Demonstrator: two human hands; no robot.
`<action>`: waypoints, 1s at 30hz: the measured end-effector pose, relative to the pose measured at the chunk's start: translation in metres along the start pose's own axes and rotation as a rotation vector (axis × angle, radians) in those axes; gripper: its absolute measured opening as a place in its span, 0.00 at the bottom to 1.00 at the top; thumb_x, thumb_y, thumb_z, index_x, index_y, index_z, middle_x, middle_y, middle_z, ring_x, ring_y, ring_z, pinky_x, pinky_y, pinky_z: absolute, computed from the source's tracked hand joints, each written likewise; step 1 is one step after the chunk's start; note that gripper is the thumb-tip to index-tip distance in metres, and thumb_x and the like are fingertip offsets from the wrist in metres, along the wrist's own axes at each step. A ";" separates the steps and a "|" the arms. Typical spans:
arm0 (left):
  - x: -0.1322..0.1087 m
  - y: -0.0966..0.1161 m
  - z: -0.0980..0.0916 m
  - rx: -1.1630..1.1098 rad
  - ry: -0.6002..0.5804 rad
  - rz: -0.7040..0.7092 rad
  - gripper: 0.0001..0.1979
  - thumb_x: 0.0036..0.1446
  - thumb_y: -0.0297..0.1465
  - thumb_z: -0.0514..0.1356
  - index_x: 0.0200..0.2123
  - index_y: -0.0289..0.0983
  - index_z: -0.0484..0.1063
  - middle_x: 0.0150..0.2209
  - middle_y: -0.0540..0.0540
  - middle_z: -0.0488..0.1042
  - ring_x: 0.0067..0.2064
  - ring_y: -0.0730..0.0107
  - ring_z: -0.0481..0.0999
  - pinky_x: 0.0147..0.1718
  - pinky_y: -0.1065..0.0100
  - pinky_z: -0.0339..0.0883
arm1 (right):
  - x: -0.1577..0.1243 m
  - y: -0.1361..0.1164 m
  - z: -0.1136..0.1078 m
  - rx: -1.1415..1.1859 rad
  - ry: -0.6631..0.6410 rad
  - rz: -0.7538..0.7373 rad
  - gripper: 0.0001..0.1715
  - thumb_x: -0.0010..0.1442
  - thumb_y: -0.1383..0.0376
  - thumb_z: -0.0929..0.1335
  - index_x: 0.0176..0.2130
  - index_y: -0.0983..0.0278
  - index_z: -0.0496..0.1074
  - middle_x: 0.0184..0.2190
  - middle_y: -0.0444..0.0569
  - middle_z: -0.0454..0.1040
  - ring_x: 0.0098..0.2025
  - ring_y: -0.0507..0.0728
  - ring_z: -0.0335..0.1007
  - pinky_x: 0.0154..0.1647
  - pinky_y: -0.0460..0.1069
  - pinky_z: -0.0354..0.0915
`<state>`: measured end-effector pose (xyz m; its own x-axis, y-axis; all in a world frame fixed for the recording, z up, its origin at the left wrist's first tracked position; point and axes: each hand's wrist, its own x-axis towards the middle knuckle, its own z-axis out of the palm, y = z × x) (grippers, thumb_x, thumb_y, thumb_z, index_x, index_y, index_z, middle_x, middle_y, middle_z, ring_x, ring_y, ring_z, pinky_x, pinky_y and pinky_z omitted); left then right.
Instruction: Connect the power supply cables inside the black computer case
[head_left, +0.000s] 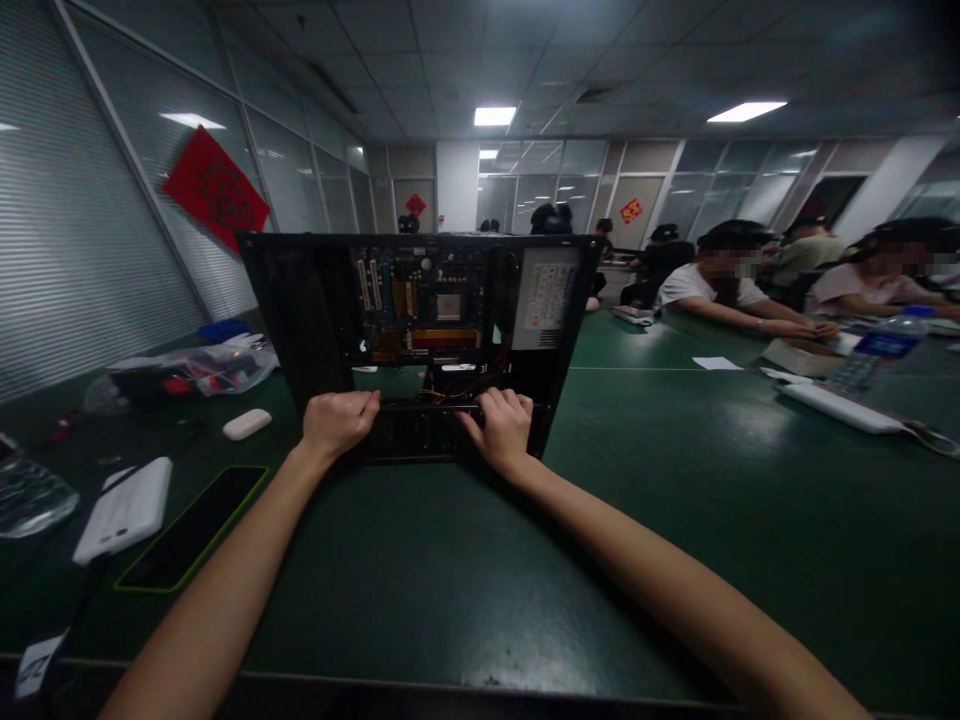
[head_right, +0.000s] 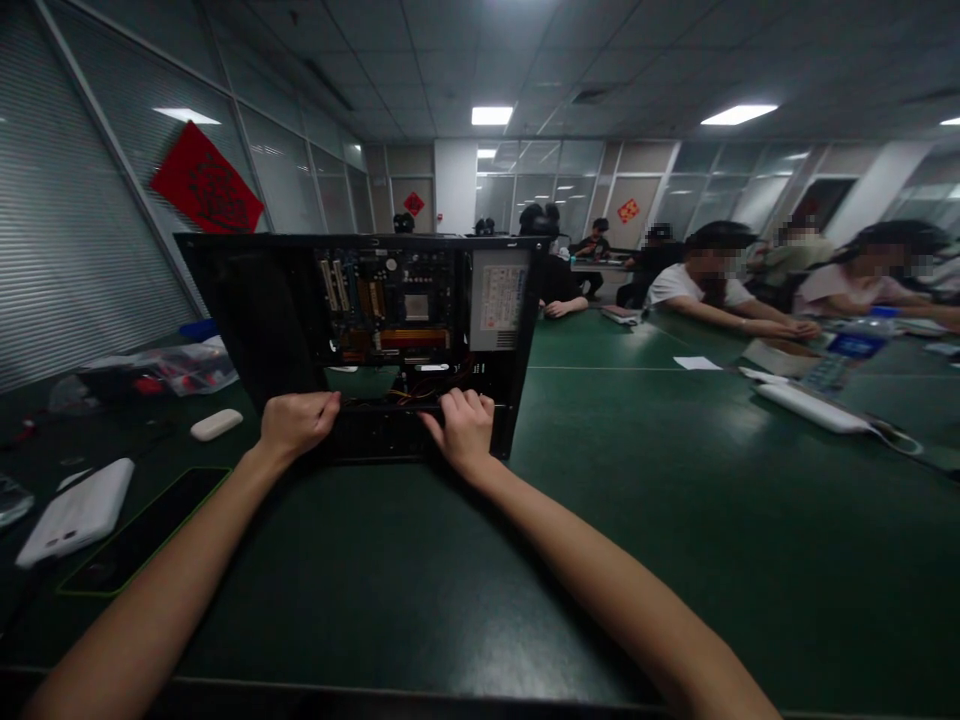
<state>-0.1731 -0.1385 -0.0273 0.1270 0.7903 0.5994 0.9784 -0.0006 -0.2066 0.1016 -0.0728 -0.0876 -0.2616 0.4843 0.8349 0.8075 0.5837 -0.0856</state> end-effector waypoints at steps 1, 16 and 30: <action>-0.001 -0.002 0.000 0.002 0.006 -0.021 0.29 0.70 0.39 0.44 0.27 0.37 0.79 0.31 0.40 0.82 0.30 0.60 0.78 0.26 0.65 0.48 | 0.001 -0.003 0.002 0.005 -0.002 0.004 0.19 0.67 0.50 0.67 0.37 0.63 0.72 0.35 0.51 0.75 0.41 0.62 0.64 0.46 0.56 0.51; -0.007 -0.009 0.006 0.003 0.072 0.017 0.29 0.68 0.38 0.44 0.22 0.37 0.76 0.24 0.41 0.79 0.26 0.63 0.75 0.28 0.64 0.52 | 0.002 -0.010 -0.007 0.091 -0.023 0.021 0.13 0.67 0.55 0.68 0.38 0.62 0.72 0.36 0.50 0.76 0.41 0.61 0.65 0.46 0.55 0.52; -0.009 -0.001 -0.005 -0.068 -0.001 -0.087 0.26 0.69 0.39 0.46 0.29 0.38 0.80 0.34 0.42 0.83 0.33 0.59 0.80 0.29 0.65 0.55 | 0.001 -0.009 -0.006 0.061 -0.033 -0.035 0.14 0.68 0.55 0.65 0.39 0.63 0.72 0.38 0.52 0.75 0.42 0.62 0.63 0.47 0.56 0.52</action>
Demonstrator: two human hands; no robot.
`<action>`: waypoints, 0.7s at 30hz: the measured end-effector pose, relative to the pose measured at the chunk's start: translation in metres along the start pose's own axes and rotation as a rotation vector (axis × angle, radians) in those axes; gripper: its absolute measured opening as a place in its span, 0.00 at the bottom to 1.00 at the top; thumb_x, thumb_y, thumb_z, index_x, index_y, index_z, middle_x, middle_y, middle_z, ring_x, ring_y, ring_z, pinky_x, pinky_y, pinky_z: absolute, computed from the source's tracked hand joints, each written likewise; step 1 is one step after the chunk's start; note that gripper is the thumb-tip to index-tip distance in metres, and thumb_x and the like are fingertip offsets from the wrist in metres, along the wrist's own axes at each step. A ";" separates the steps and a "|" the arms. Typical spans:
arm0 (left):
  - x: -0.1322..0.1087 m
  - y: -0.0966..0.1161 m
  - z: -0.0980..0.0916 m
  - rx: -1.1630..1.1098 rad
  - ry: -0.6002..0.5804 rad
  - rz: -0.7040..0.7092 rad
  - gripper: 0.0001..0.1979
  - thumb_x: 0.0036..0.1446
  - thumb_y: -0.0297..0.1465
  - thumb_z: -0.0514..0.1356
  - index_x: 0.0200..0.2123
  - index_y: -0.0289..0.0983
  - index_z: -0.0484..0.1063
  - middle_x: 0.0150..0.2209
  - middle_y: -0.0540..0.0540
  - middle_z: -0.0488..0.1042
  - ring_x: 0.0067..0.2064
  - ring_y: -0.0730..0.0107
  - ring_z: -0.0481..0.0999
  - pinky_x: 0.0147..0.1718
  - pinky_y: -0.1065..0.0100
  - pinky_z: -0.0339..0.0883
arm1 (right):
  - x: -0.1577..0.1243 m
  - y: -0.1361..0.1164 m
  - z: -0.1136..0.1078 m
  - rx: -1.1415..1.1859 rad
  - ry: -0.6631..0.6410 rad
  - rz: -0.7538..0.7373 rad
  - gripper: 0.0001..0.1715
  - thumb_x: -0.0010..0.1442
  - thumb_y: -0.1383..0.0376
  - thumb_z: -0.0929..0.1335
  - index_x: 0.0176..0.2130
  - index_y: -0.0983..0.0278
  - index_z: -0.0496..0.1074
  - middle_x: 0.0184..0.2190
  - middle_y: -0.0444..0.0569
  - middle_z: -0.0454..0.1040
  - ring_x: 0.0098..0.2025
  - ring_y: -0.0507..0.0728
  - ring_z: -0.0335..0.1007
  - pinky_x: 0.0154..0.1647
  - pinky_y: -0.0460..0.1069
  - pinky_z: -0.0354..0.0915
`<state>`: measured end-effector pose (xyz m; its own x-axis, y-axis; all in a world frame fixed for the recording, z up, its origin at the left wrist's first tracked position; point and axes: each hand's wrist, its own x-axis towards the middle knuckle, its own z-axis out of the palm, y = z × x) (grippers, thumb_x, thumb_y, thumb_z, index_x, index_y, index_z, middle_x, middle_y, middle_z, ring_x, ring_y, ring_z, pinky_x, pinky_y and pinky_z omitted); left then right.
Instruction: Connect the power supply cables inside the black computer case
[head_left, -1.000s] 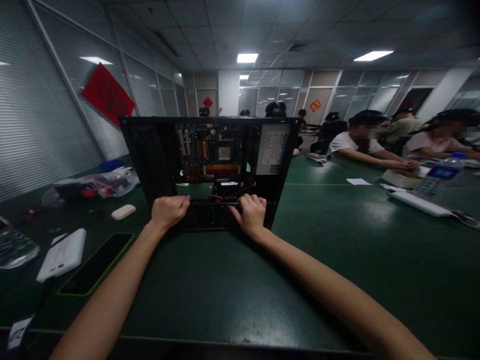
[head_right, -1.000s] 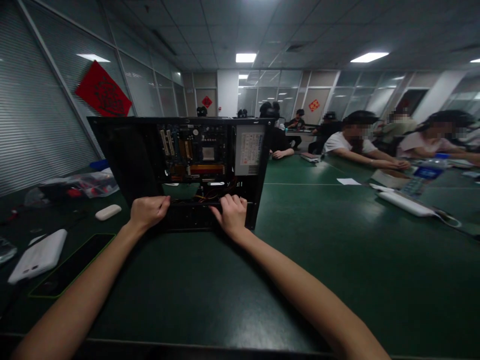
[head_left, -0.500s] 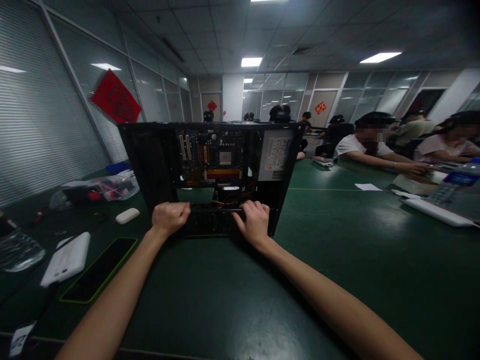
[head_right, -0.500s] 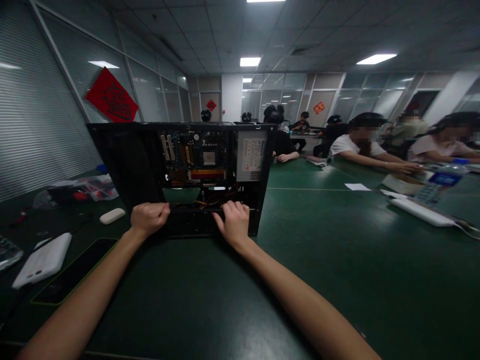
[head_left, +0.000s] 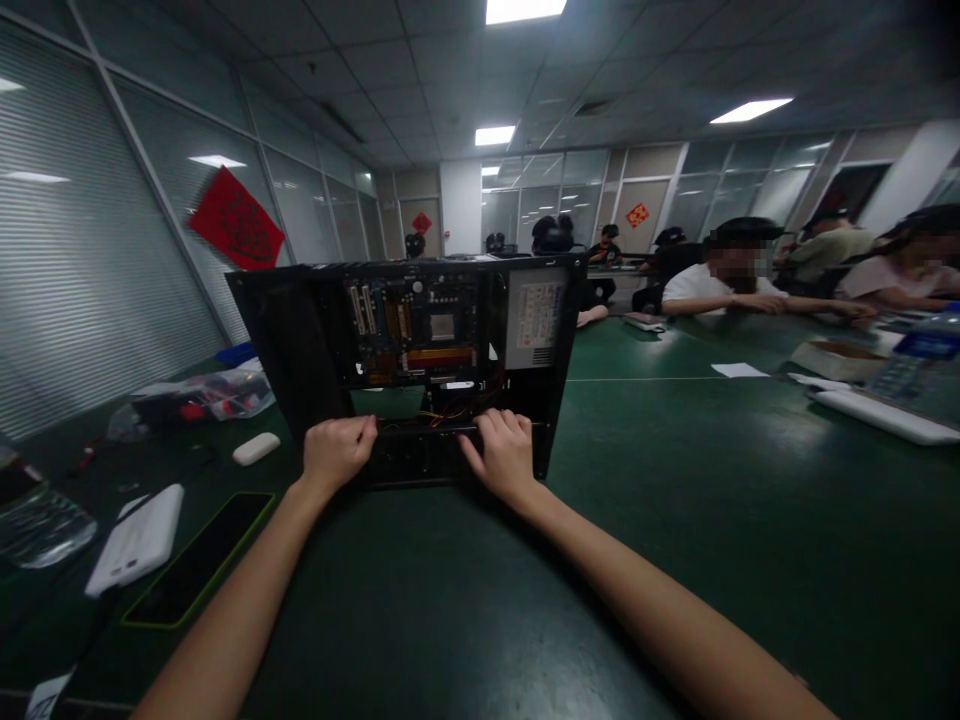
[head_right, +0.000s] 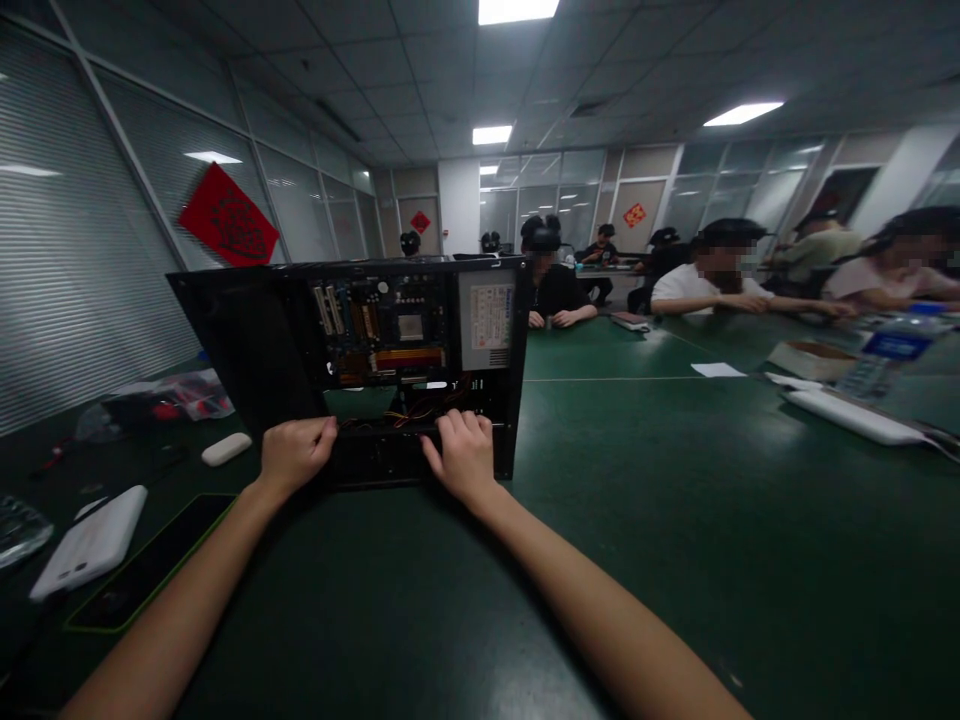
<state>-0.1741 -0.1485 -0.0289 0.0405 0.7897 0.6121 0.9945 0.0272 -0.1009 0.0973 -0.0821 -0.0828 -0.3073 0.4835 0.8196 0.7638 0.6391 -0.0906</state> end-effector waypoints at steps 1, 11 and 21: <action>0.002 0.001 -0.002 -0.022 -0.011 -0.028 0.26 0.69 0.40 0.47 0.30 0.39 0.80 0.34 0.43 0.83 0.34 0.59 0.80 0.29 0.66 0.55 | 0.000 0.000 0.000 -0.002 -0.002 -0.006 0.13 0.68 0.56 0.65 0.39 0.63 0.72 0.38 0.53 0.75 0.43 0.62 0.63 0.47 0.56 0.52; 0.086 0.054 -0.013 -0.491 -0.468 0.260 0.22 0.60 0.42 0.60 0.53 0.37 0.77 0.51 0.41 0.81 0.48 0.57 0.80 0.44 0.65 0.70 | 0.001 0.000 -0.002 -0.012 -0.016 -0.024 0.13 0.68 0.57 0.66 0.40 0.63 0.72 0.39 0.53 0.75 0.43 0.62 0.63 0.47 0.56 0.52; 0.116 0.036 -0.015 -0.551 -0.422 0.139 0.20 0.61 0.42 0.55 0.42 0.34 0.80 0.42 0.41 0.82 0.41 0.60 0.79 0.40 0.67 0.67 | 0.000 0.003 -0.005 -0.049 -0.053 -0.055 0.12 0.67 0.58 0.66 0.43 0.64 0.72 0.41 0.53 0.75 0.43 0.61 0.64 0.47 0.56 0.53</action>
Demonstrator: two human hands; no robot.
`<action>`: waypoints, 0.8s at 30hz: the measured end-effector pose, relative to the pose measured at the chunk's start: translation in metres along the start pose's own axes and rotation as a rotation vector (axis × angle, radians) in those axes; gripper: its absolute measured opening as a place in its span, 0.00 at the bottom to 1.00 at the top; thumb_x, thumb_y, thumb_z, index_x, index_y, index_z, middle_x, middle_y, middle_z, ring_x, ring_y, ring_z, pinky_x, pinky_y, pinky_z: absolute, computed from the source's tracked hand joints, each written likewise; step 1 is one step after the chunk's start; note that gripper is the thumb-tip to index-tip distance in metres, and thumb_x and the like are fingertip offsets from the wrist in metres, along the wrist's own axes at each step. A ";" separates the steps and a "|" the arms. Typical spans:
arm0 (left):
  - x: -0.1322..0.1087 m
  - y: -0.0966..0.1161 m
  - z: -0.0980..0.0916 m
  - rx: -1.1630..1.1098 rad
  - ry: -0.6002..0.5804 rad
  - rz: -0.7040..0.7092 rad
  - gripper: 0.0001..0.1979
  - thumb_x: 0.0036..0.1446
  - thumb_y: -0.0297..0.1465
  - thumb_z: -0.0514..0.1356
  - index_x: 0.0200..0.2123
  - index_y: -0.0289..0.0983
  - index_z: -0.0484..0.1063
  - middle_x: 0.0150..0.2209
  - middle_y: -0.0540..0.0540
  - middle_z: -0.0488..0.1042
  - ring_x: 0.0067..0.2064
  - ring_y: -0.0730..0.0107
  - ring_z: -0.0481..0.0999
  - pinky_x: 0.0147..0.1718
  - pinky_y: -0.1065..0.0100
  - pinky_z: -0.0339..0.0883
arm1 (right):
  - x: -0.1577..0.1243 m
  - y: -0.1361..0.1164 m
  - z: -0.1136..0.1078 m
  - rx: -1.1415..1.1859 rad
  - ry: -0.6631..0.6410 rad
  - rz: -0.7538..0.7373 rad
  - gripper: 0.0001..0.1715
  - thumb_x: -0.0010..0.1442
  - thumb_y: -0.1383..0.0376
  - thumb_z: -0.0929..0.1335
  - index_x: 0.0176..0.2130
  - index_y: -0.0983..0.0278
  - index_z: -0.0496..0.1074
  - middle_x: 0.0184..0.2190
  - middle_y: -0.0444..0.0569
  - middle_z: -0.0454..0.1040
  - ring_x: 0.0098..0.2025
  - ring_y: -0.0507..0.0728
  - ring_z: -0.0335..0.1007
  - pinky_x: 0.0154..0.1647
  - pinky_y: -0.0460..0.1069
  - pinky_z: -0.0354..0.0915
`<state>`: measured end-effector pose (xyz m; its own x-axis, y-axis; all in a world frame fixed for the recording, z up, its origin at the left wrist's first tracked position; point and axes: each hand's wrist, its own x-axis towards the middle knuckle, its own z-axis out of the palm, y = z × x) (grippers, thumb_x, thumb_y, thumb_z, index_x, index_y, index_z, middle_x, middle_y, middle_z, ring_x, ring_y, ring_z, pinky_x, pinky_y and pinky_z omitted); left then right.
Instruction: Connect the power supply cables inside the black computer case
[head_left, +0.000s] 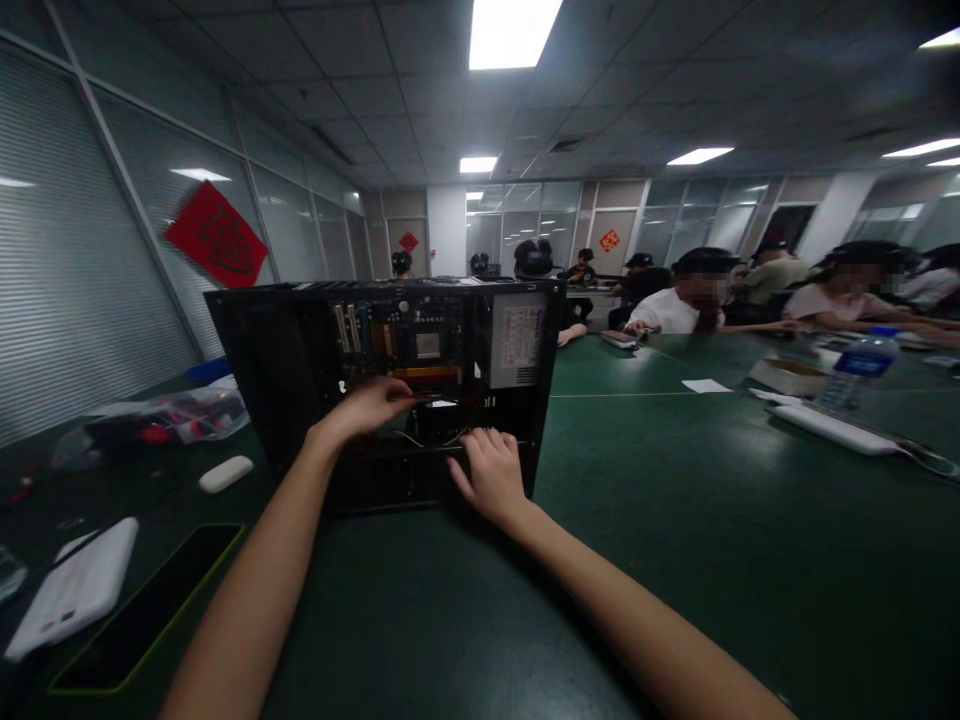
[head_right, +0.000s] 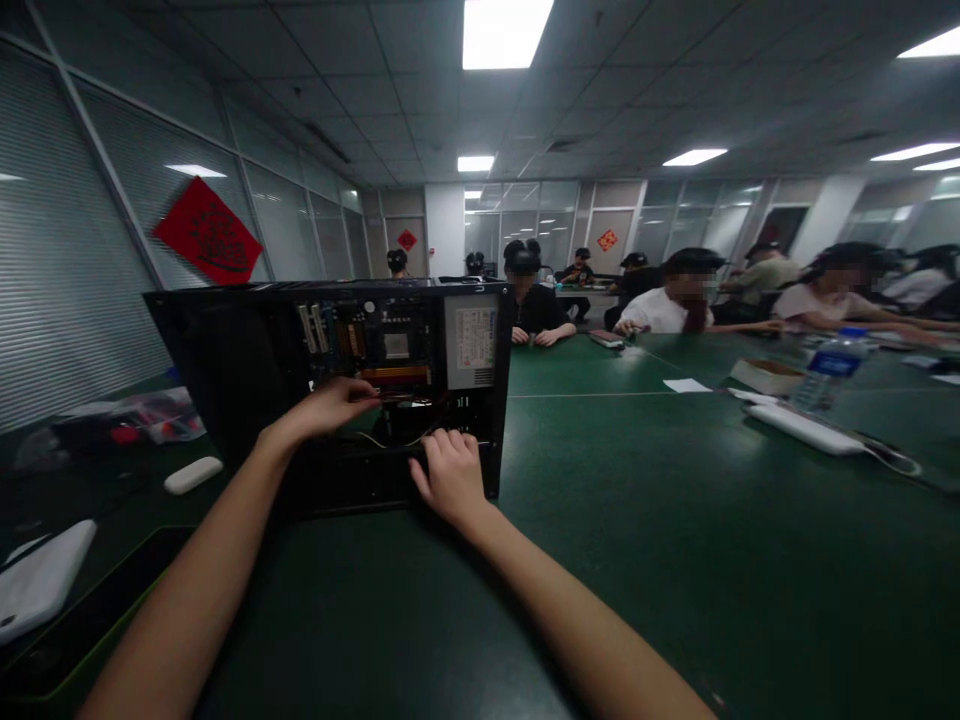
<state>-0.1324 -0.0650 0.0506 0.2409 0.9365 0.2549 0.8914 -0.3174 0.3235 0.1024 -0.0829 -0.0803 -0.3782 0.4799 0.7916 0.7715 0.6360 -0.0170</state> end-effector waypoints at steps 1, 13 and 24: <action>-0.002 -0.005 -0.005 -0.009 0.028 0.006 0.21 0.61 0.43 0.54 0.43 0.35 0.79 0.43 0.41 0.82 0.43 0.59 0.79 0.42 0.66 0.67 | 0.000 0.000 0.000 -0.004 0.001 -0.003 0.13 0.67 0.58 0.66 0.43 0.64 0.72 0.41 0.53 0.75 0.43 0.61 0.64 0.47 0.56 0.54; -0.011 0.008 -0.003 0.031 -0.478 0.016 0.26 0.56 0.53 0.60 0.35 0.34 0.80 0.29 0.47 0.77 0.28 0.69 0.69 0.25 0.71 0.56 | -0.001 0.004 -0.006 0.054 -0.032 -0.022 0.16 0.68 0.56 0.65 0.46 0.65 0.73 0.41 0.54 0.75 0.43 0.62 0.66 0.46 0.57 0.57; -0.022 0.031 -0.032 0.055 0.042 0.306 0.19 0.67 0.40 0.54 0.50 0.39 0.80 0.50 0.42 0.81 0.48 0.59 0.80 0.48 0.64 0.69 | 0.108 -0.002 -0.030 0.582 -0.007 -0.014 0.11 0.68 0.64 0.65 0.47 0.65 0.74 0.48 0.56 0.76 0.51 0.60 0.72 0.55 0.53 0.66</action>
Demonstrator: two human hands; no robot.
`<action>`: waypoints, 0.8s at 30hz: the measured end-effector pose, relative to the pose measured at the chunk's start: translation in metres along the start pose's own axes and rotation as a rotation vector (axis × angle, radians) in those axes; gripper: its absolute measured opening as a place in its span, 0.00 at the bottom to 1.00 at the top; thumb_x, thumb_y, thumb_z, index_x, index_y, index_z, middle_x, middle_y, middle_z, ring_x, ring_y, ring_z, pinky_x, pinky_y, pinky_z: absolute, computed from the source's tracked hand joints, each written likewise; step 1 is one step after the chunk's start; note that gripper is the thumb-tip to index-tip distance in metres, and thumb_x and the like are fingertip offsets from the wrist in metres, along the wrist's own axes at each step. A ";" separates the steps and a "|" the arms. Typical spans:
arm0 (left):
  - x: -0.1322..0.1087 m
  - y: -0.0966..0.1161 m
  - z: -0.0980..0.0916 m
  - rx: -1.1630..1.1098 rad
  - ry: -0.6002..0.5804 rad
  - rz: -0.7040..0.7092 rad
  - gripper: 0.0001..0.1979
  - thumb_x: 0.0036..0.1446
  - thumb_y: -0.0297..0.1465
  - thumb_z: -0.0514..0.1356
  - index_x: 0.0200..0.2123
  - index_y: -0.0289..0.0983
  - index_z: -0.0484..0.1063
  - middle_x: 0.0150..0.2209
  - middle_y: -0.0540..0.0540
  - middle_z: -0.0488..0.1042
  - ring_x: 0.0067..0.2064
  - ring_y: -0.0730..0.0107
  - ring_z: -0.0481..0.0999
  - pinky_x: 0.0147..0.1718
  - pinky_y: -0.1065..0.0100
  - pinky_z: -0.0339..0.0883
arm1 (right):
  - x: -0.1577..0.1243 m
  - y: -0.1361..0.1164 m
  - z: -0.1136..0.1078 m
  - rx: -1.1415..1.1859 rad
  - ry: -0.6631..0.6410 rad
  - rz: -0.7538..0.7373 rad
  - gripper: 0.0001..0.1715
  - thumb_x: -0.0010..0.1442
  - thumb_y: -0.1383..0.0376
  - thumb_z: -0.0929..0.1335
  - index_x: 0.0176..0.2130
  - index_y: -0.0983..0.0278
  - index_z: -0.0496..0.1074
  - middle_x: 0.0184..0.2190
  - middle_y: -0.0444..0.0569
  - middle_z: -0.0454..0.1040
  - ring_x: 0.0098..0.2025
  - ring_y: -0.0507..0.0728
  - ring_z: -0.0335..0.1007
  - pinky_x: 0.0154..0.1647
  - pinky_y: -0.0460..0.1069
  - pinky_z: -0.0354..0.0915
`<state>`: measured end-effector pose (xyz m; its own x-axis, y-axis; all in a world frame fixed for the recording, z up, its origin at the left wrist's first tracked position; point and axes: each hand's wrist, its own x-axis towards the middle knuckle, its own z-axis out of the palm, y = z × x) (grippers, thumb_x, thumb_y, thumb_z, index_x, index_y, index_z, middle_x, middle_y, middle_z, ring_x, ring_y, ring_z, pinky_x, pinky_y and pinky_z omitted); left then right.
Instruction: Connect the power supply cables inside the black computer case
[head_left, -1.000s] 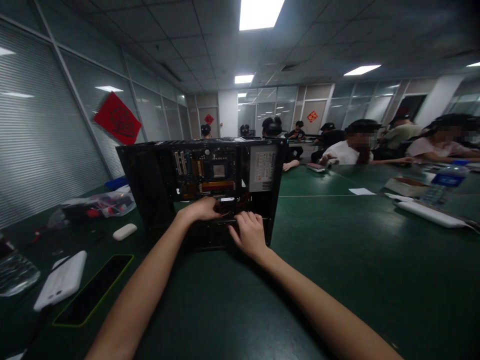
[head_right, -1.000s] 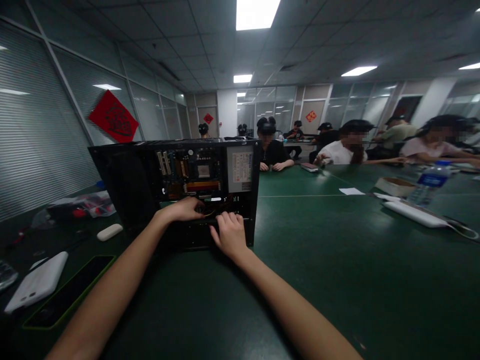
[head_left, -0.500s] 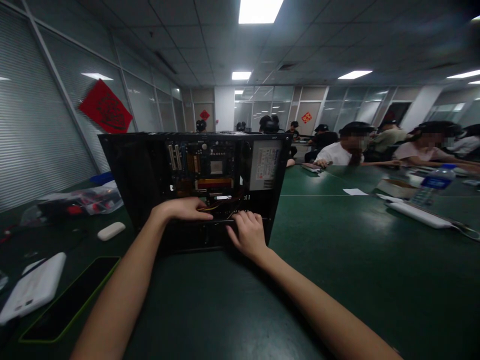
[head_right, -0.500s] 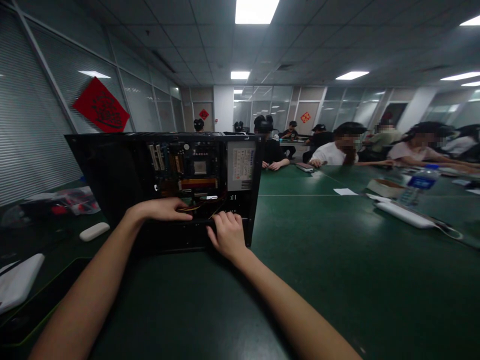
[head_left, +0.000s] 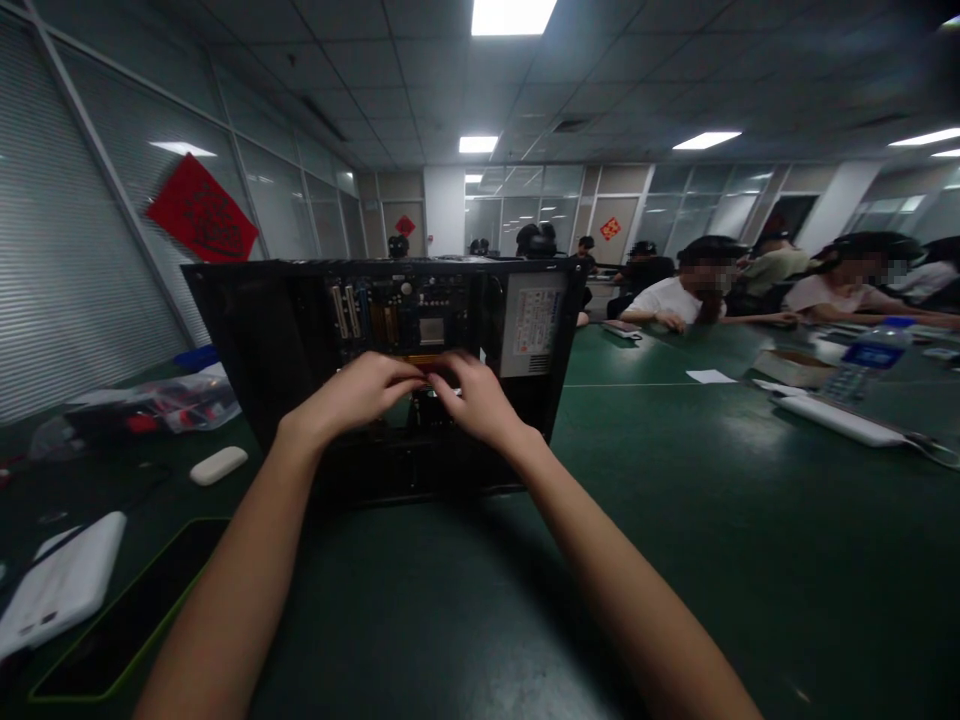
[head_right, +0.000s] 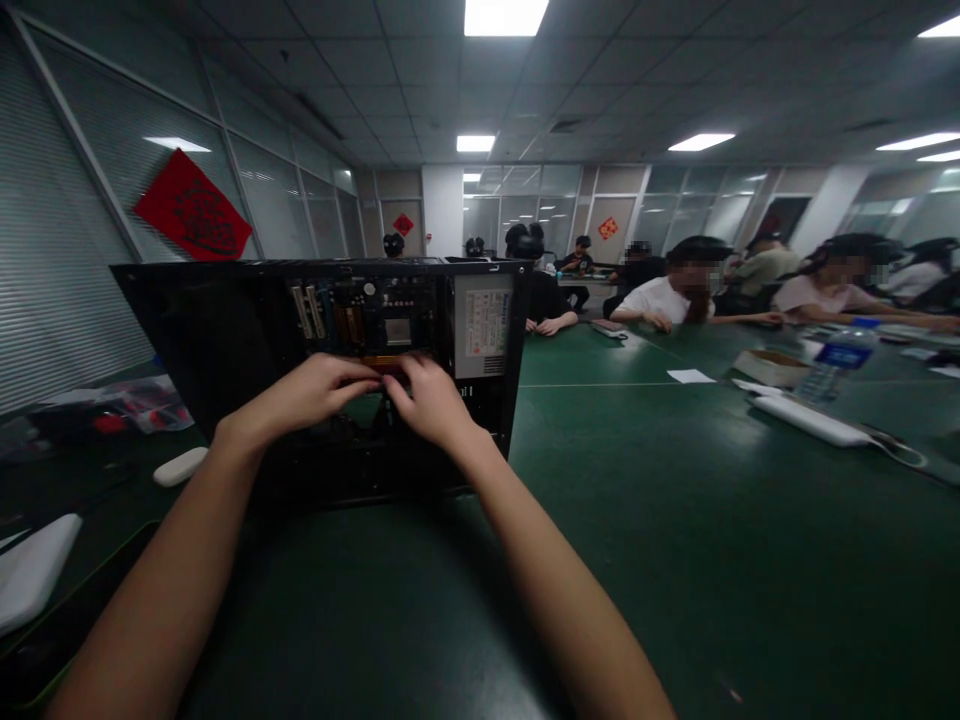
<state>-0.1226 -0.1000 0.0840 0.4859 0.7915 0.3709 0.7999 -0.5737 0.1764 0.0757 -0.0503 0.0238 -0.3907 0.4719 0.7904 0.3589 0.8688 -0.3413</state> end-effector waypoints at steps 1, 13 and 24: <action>0.000 0.001 0.000 0.028 0.028 0.024 0.18 0.67 0.38 0.55 0.51 0.40 0.80 0.50 0.43 0.81 0.49 0.59 0.80 0.50 0.63 0.69 | 0.010 0.000 0.003 0.053 -0.056 0.020 0.12 0.70 0.64 0.64 0.46 0.65 0.75 0.46 0.55 0.78 0.50 0.59 0.73 0.53 0.53 0.66; -0.003 -0.012 -0.013 0.187 0.351 0.051 0.14 0.62 0.32 0.58 0.46 0.38 0.82 0.45 0.43 0.83 0.46 0.59 0.82 0.48 0.62 0.74 | 0.007 0.002 -0.008 0.010 -0.179 -0.028 0.18 0.68 0.70 0.64 0.56 0.68 0.72 0.52 0.57 0.78 0.56 0.61 0.73 0.56 0.55 0.66; -0.012 0.019 -0.026 0.048 0.512 -0.254 0.16 0.56 0.43 0.63 0.39 0.37 0.83 0.36 0.46 0.83 0.34 0.66 0.79 0.33 0.71 0.71 | 0.011 -0.028 -0.035 -0.070 -0.161 -0.027 0.10 0.68 0.63 0.66 0.46 0.66 0.73 0.42 0.52 0.78 0.42 0.57 0.72 0.42 0.50 0.63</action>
<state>-0.1225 -0.1262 0.1065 0.0536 0.6935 0.7185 0.8900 -0.3593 0.2805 0.0912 -0.0752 0.0597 -0.5295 0.4709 0.7056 0.4023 0.8717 -0.2799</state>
